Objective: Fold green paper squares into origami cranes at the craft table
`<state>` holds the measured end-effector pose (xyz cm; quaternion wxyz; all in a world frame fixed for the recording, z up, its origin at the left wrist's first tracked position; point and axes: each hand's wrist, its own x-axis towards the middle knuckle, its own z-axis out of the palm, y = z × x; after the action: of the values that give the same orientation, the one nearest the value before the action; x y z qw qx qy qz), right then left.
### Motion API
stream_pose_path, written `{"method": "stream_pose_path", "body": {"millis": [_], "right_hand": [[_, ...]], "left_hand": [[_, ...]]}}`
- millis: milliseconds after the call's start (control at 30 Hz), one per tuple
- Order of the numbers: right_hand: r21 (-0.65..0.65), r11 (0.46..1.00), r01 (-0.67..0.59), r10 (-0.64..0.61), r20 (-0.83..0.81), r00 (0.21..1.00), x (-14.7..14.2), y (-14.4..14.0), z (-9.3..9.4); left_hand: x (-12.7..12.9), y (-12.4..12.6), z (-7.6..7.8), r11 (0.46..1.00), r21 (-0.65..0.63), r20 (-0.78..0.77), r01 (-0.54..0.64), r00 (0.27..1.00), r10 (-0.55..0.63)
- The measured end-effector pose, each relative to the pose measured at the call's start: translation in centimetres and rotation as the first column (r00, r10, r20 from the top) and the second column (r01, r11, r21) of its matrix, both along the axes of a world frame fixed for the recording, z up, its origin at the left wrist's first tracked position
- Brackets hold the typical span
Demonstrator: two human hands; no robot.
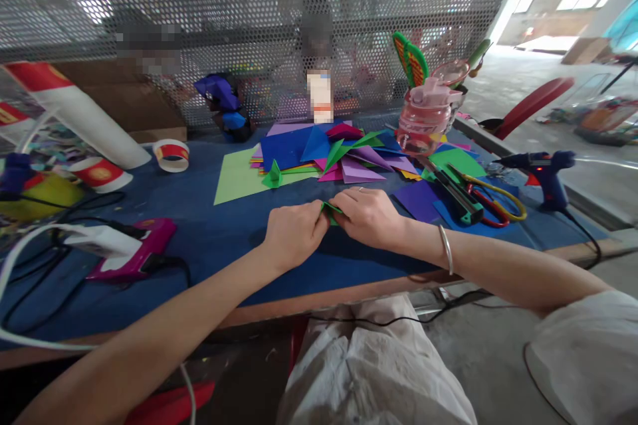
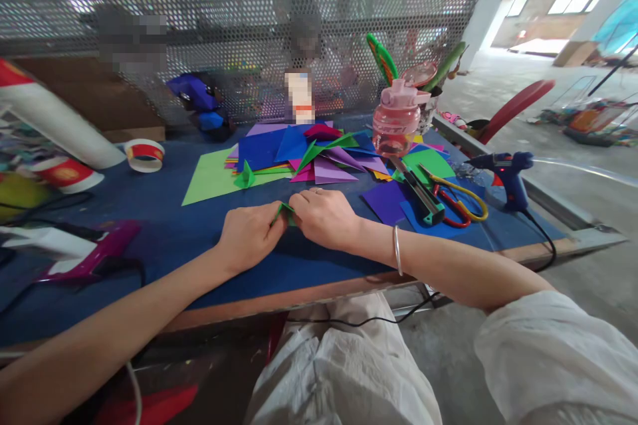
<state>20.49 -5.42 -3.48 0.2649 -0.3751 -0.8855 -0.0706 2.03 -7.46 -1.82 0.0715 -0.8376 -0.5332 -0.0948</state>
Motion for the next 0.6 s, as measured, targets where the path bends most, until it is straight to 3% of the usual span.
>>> {"method": "stream_pose_path", "body": {"millis": [300,600], "right_hand": [[0.191,0.980,-0.054,0.025,0.149,0.988,0.00,-0.08,-0.09],[0.126,0.991,-0.039,0.018,0.170,0.985,-0.69,-0.70,0.23]], "left_hand": [[0.02,0.05,-0.16,0.998,-0.066,0.042,0.006,0.999,-0.004],[0.31,-0.01,-0.53,0.995,-0.099,0.164,0.006,0.986,0.011]]}}
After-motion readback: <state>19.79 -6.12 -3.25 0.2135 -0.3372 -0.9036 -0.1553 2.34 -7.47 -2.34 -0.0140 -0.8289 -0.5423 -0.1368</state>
